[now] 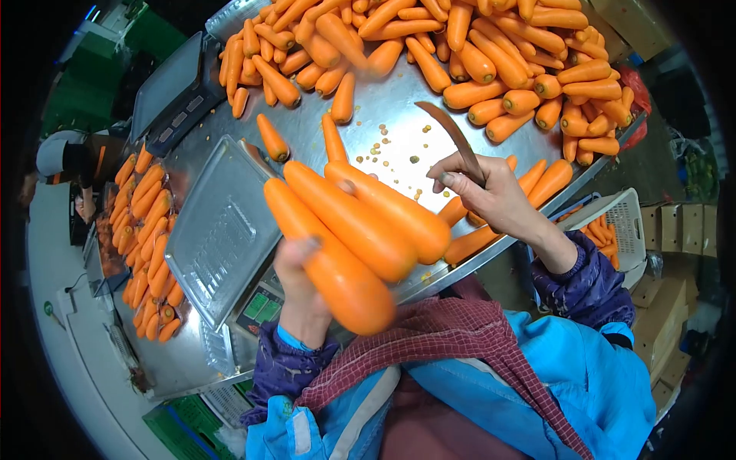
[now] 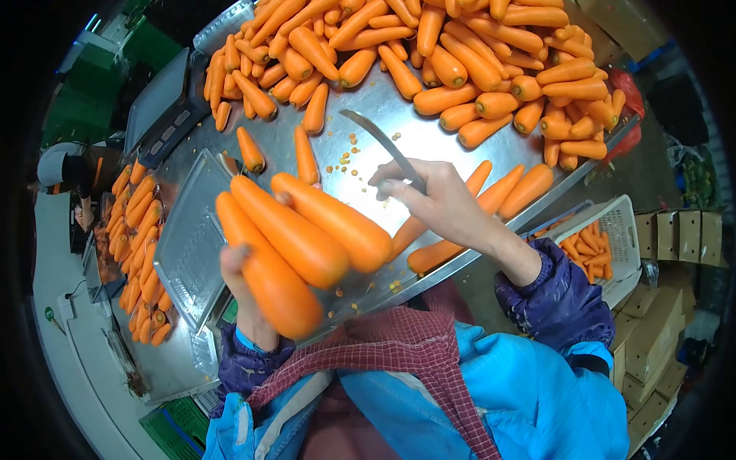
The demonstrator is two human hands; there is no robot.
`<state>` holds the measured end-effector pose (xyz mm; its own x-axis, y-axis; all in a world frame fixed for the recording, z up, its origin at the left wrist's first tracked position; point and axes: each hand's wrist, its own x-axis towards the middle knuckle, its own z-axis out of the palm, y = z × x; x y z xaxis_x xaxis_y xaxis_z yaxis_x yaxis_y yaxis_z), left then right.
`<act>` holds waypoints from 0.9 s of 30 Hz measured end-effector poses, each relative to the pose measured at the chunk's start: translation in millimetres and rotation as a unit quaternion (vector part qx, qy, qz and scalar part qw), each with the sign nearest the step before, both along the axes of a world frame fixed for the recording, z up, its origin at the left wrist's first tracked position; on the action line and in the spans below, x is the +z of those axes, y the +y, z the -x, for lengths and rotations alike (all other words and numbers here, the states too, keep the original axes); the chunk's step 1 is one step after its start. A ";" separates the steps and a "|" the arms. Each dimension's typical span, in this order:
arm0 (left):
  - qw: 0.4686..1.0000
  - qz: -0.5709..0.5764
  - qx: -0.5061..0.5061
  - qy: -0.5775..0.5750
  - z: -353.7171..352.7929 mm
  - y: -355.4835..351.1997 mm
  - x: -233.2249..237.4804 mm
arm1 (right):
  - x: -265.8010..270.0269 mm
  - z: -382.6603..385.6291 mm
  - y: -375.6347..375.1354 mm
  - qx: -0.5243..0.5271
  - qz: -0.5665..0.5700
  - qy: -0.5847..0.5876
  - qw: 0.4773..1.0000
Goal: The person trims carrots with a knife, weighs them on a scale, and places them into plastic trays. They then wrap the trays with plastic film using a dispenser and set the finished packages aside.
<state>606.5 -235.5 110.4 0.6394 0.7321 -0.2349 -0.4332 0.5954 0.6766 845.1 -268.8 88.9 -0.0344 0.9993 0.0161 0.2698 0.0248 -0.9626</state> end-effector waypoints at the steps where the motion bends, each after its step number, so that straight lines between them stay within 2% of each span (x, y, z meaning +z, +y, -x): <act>1: 0.994 0.063 0.062 -0.068 3.5 4.0 -6.6 | 3.6 4.0 -0.7 0.009 0.026 0.035 0.999; 2: 0.975 0.123 0.124 -0.136 7.7 8.2 -14.0 | 6.9 7.4 -0.7 0.018 0.051 0.069 0.996; 3: 0.945 0.184 0.133 -0.235 12.3 11.6 -22.9 | 9.6 10.3 -0.3 0.020 0.049 0.071 0.996; 7: 0.961 0.129 0.098 -0.224 24.1 10.8 -26.1 | 14.8 21.8 -0.6 0.068 0.119 0.123 0.983; 11: 0.941 0.191 0.129 -0.247 27.8 2.3 -18.4 | 24.6 36.9 1.2 0.072 0.113 0.168 0.977; 16: 0.922 0.218 0.164 -0.274 43.1 -2.4 -16.8 | 34.5 52.0 5.1 0.098 0.139 0.157 0.973; 18: 0.952 0.146 0.137 -0.233 51.7 -3.7 -18.5 | 40.5 61.5 8.3 0.108 0.169 0.103 0.974; 19: 0.951 0.125 0.152 -0.240 55.5 -6.9 -18.3 | 35.8 68.6 9.7 0.106 0.178 0.106 0.973; 20: 0.962 0.120 0.202 -0.141 60.5 -8.1 -19.4 | 35.4 77.3 11.3 0.110 0.170 0.091 0.975; 22: 0.963 0.085 0.240 -0.093 68.0 -12.8 -8.3 | 28.6 91.4 13.0 0.113 0.192 0.065 0.973; 24: 0.963 0.079 0.235 -0.106 87.3 -16.4 -5.0 | 19.2 101.7 16.0 0.069 0.234 0.144 0.959; 27: 0.976 -0.031 0.207 0.056 118.7 -16.9 7.2 | 17.4 107.5 22.9 0.059 0.221 0.175 0.958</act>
<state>487.9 -252.5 117.6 0.2591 0.9372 -0.2334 -0.5484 0.3417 0.7632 737.6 -245.9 106.3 -0.2174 0.9008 -0.3760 -0.0511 -0.3952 -0.9172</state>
